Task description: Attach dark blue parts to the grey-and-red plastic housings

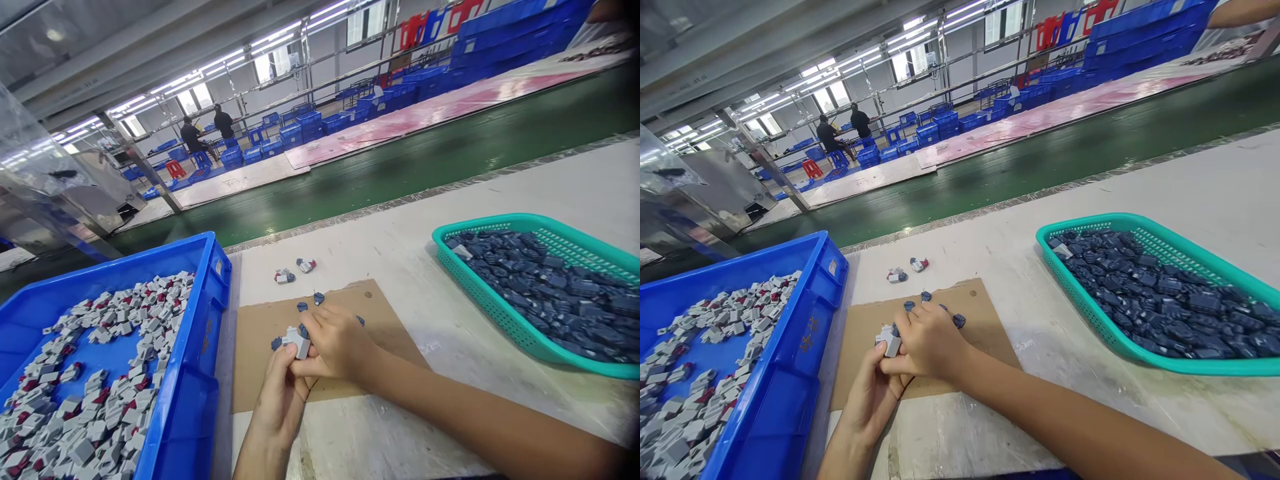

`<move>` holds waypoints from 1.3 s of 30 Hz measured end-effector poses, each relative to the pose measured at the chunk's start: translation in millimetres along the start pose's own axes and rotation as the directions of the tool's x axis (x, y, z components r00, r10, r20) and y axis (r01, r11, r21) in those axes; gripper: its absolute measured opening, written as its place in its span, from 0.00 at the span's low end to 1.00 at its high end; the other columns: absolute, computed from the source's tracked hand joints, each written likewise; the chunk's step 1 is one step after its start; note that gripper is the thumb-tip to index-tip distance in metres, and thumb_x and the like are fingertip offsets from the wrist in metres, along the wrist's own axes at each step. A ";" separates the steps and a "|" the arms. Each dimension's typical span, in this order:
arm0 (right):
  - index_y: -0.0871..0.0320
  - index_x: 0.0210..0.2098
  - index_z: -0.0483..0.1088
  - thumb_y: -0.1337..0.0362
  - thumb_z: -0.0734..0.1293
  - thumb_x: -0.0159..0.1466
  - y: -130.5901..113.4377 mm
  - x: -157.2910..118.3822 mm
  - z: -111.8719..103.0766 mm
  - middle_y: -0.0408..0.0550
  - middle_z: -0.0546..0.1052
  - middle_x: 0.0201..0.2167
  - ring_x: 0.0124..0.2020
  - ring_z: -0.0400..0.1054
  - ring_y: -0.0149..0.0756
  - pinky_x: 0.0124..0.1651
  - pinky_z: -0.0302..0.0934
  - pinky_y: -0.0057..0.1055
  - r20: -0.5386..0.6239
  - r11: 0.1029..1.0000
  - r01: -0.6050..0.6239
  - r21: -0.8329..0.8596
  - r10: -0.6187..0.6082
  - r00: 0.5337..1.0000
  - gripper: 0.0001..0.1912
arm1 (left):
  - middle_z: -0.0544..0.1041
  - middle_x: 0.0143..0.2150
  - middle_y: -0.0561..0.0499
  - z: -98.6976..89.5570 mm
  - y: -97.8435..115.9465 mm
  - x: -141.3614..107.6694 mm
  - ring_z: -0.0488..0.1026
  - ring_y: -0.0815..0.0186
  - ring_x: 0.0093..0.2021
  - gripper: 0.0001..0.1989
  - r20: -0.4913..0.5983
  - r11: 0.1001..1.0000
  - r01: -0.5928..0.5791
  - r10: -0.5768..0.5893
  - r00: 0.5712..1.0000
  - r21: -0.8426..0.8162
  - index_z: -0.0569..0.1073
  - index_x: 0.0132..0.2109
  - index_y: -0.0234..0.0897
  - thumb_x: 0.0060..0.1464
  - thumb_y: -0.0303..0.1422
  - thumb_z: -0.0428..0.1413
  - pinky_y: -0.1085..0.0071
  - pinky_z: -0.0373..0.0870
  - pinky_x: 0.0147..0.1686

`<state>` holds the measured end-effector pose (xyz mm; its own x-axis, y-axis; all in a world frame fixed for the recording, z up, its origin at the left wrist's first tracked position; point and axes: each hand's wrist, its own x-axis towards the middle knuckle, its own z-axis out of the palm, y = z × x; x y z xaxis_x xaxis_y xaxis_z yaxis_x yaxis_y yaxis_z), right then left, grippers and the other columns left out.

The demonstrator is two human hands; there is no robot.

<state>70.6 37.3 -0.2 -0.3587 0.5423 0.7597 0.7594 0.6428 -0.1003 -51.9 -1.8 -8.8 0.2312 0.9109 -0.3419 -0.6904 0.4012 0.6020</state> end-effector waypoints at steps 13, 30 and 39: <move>0.58 0.19 0.56 0.53 0.57 0.54 -1.7 -2.0 0.0 0.41 0.58 0.13 0.18 0.52 0.31 0.23 0.44 0.29 -0.060 1.000 0.021 -0.010 -0.021 0.998 0.15 | 0.78 0.29 0.48 4.1 0.4 -3.6 0.73 0.70 0.33 0.07 -0.008 0.998 -0.037 0.037 0.999 0.050 0.76 0.27 0.31 0.42 0.33 0.61 0.76 0.71 0.38; 0.66 0.44 0.60 0.54 0.61 0.55 -1.1 -2.4 -1.9 0.44 0.70 0.24 0.24 0.61 0.34 0.26 0.51 0.32 -0.123 0.982 0.153 0.113 -0.139 0.983 0.23 | 0.78 0.34 0.51 -2.4 -1.2 -8.7 0.72 0.66 0.39 0.11 0.094 0.996 -0.041 0.033 0.995 0.080 0.76 0.36 0.38 0.41 0.33 0.62 0.74 0.68 0.39; 0.66 0.57 0.50 0.46 0.62 0.56 0.7 -0.2 -1.1 0.48 0.73 0.35 0.30 0.66 0.35 0.31 0.58 0.32 0.052 0.979 -0.007 0.203 -0.003 0.999 0.39 | 0.74 0.29 0.52 7.2 11.0 -7.3 0.70 0.69 0.35 0.07 0.128 0.988 -0.068 0.086 0.988 -0.142 0.74 0.32 0.35 0.41 0.30 0.58 0.73 0.65 0.42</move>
<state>71.8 37.0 0.2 -0.3893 0.5677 0.7254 0.6364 0.7351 -0.2338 -56.3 -3.4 5.5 0.2569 0.9469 -0.1932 -0.7948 0.3207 0.5153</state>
